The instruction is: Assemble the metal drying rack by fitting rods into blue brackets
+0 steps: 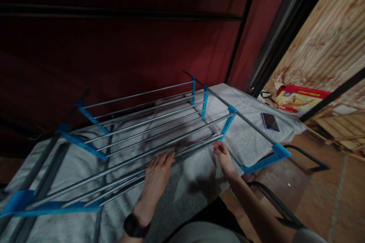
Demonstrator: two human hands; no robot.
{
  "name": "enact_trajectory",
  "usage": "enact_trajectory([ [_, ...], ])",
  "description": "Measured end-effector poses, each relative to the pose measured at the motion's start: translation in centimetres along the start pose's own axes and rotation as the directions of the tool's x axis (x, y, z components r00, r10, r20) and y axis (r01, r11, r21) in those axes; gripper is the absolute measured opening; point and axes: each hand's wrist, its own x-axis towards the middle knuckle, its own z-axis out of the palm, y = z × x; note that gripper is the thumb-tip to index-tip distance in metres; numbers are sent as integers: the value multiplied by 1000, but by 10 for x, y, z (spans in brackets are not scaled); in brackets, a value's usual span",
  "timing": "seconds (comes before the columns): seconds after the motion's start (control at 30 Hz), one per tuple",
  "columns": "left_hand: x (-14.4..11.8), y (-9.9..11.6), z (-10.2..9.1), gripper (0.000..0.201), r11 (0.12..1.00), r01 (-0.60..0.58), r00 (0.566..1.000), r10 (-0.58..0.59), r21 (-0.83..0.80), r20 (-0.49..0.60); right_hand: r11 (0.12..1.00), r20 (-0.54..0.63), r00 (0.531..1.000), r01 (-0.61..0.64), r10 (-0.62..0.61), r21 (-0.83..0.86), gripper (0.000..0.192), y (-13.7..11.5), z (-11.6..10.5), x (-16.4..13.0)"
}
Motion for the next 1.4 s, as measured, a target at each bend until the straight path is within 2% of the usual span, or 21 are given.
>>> enact_trajectory([
  [0.07,0,0,-3,32,1000,-12,999,11,-18,-40,996,42,999,-37,33,79,33,-9,5,3],
  [0.2,2,0,-10,32,1000,-18,993,17,-3,-118,981,112,994,-37,16,191,23,-38,12,7],
  [0.4,6,1,-20,31,1000,-25,985,27,14,-171,965,158,987,-78,38,251,31,-80,19,9],
  [0.53,6,1,-25,33,999,-20,986,26,36,-168,943,242,970,-104,26,317,37,-97,21,12],
  [0.67,7,0,-26,37,999,-8,989,16,54,-147,902,256,967,-113,3,416,29,-103,19,20],
  [0.83,7,-1,-24,40,997,0,992,10,78,-123,901,240,970,-127,26,415,18,-107,10,26],
  [0.97,6,-3,-23,38,995,-15,993,26,101,-116,902,238,970,-151,56,405,22,-108,5,25],
  [1.07,8,-1,-22,37,995,-39,992,49,87,-119,915,229,973,-123,34,385,27,-105,5,24],
  [1.27,33,23,-21,36,992,-124,983,123,1,-137,905,224,974,-115,22,410,27,-102,8,26],
  [1.4,51,39,-17,40,990,-136,989,134,-44,-62,937,240,970,-116,35,329,30,-100,5,27],
])
